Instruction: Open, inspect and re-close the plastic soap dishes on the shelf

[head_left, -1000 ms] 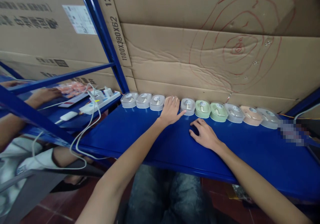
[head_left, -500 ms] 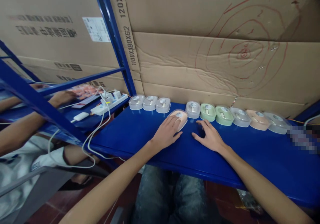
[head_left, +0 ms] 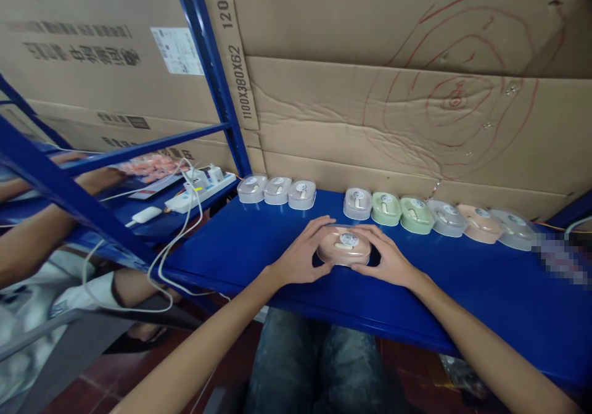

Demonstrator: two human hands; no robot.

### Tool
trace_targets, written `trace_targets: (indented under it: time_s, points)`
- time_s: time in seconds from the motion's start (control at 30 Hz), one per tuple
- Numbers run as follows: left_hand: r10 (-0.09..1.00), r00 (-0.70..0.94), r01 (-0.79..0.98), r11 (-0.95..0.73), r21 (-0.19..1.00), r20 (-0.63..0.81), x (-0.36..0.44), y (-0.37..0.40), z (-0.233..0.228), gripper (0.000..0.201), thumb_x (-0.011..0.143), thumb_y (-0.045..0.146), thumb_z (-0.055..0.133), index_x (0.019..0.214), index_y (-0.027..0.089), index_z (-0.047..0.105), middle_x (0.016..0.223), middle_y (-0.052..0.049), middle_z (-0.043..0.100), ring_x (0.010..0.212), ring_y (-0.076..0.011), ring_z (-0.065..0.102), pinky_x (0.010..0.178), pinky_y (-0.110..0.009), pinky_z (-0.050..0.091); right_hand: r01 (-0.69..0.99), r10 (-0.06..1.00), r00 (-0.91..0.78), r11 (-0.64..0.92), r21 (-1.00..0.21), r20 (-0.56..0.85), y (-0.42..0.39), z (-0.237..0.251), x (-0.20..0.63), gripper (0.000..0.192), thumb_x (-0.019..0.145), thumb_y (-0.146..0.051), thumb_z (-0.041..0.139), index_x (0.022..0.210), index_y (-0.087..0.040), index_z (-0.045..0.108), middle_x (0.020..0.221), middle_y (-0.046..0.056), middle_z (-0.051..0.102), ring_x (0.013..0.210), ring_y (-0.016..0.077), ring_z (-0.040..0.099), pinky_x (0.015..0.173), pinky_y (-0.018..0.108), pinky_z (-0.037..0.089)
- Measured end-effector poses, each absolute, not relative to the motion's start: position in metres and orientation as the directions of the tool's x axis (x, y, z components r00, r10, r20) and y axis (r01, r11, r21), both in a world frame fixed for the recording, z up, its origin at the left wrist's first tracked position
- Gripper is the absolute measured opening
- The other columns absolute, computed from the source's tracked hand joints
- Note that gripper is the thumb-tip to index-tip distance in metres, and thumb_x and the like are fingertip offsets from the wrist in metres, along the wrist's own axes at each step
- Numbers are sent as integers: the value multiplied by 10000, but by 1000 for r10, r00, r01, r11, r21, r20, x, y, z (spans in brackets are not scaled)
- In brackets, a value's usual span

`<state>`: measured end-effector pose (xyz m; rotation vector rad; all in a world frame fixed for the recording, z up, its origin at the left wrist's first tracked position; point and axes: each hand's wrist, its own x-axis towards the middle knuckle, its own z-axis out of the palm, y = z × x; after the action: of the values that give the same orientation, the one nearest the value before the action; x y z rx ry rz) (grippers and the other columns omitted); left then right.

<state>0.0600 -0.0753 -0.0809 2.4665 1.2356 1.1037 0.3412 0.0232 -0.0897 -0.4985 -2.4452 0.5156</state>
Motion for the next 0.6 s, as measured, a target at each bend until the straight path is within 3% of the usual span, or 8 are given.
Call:
trace_targets:
  time_s: [0.13, 0.4, 0.6]
  points:
    - [838, 371, 593, -545, 592, 401, 53, -67, -87, 997, 870, 459, 858, 1678, 253, 312, 1749, -179, 353, 1638, -388, 343, 1342, -609, 333, 221, 456, -756, 854, -471, 471, 20, -86, 340, 742, 924, -511, 827, 1566, -344, 494, 1504, 127, 574, 1426, 366, 578, 1203, 597, 505]
    - [888, 317, 578, -460, 673, 334, 51, -63, -90, 1109, 787, 513, 933, 1693, 282, 336, 1732, -144, 425, 1583, -395, 435, 1322, -587, 344, 245, 492, -729, 837, -489, 477, 18, -92, 335, 744, 863, -547, 871, 1458, -313, 490, 1514, 147, 571, 1399, 398, 606, 1154, 624, 528]
    - [908, 304, 595, -416, 688, 287, 51, -62, -91, 1184, 774, 550, 940, 1724, 293, 282, 1683, -158, 475, 1541, -411, 471, 1292, -614, 356, 231, 495, -727, 829, -509, 477, 16, -89, 334, 746, 893, -555, 843, 1516, -325, 503, 1482, 124, 615, 1376, 378, 621, 1157, 595, 533]
